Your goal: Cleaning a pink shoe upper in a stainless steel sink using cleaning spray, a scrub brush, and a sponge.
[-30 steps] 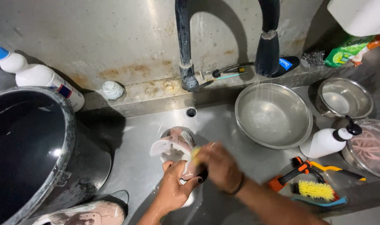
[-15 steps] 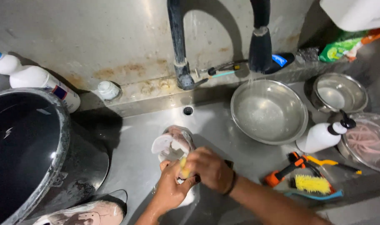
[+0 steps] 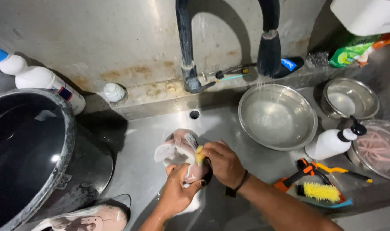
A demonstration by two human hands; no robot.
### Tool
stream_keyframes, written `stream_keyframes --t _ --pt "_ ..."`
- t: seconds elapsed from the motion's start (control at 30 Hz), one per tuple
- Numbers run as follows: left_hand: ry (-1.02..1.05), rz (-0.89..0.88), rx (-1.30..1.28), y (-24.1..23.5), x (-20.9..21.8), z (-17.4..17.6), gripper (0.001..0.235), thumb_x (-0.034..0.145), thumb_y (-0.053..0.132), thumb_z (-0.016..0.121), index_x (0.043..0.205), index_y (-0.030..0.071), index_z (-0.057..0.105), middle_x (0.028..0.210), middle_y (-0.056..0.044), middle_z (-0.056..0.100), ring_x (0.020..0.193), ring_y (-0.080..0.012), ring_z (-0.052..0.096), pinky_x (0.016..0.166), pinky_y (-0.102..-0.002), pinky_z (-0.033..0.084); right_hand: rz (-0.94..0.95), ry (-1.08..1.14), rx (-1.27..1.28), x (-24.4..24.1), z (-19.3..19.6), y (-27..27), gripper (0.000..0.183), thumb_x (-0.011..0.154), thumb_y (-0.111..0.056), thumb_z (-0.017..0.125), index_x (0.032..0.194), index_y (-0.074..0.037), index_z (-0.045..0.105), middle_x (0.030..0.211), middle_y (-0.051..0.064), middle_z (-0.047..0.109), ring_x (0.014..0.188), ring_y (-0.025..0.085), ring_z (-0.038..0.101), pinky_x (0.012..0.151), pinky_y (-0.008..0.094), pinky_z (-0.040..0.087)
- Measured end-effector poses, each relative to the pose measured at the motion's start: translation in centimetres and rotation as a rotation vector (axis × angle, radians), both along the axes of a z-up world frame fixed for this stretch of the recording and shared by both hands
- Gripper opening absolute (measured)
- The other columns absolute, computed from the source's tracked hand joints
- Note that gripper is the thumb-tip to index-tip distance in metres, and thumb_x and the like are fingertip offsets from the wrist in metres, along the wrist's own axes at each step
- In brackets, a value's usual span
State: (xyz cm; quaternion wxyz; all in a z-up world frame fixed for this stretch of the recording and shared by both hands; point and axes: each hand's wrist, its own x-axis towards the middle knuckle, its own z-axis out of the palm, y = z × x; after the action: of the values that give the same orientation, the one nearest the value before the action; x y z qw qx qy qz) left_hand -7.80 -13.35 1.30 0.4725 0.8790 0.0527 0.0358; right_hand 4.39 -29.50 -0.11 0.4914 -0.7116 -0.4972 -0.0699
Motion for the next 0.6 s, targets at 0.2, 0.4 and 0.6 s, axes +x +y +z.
stream_keyframes --t 0.2,0.4,0.6 --pt "-0.040 -0.009 -0.011 -0.2 0.1 0.1 0.016 0.082 0.024 0.079 0.089 0.023 0.065 0.079 0.008 0.062 0.077 -0.0157 0.059 0.087 -0.033 0.030 0.176 -0.144 0.095 -0.1 1.1 0.2 0.023 0.110 -0.010 0.039 0.104 -0.007 0.061 0.108 0.011 0.061 0.094 0.028 0.062 0.091 0.042 0.046" --pt "-0.056 -0.029 -0.043 -0.1 1.2 0.2 0.017 0.082 0.020 0.075 0.086 0.020 0.059 0.082 0.007 0.061 0.079 -0.0149 0.057 0.086 -0.034 0.029 0.129 -0.120 0.062 -0.2 1.9 0.2 0.029 0.109 -0.020 0.042 0.104 -0.013 0.069 0.115 0.006 0.068 0.107 0.026 0.063 0.103 0.041 0.043" --pt "-0.050 -0.016 -0.033 0.2 0.8 -0.4 0.031 0.084 0.026 0.081 0.081 0.018 0.051 0.077 0.007 0.053 0.077 -0.0162 0.050 0.088 -0.031 0.031 -0.065 -0.137 0.049 0.8 0.9 0.4 0.021 0.098 0.008 0.051 0.102 -0.003 0.068 0.104 0.010 0.068 0.083 0.024 0.064 0.083 0.037 0.049"
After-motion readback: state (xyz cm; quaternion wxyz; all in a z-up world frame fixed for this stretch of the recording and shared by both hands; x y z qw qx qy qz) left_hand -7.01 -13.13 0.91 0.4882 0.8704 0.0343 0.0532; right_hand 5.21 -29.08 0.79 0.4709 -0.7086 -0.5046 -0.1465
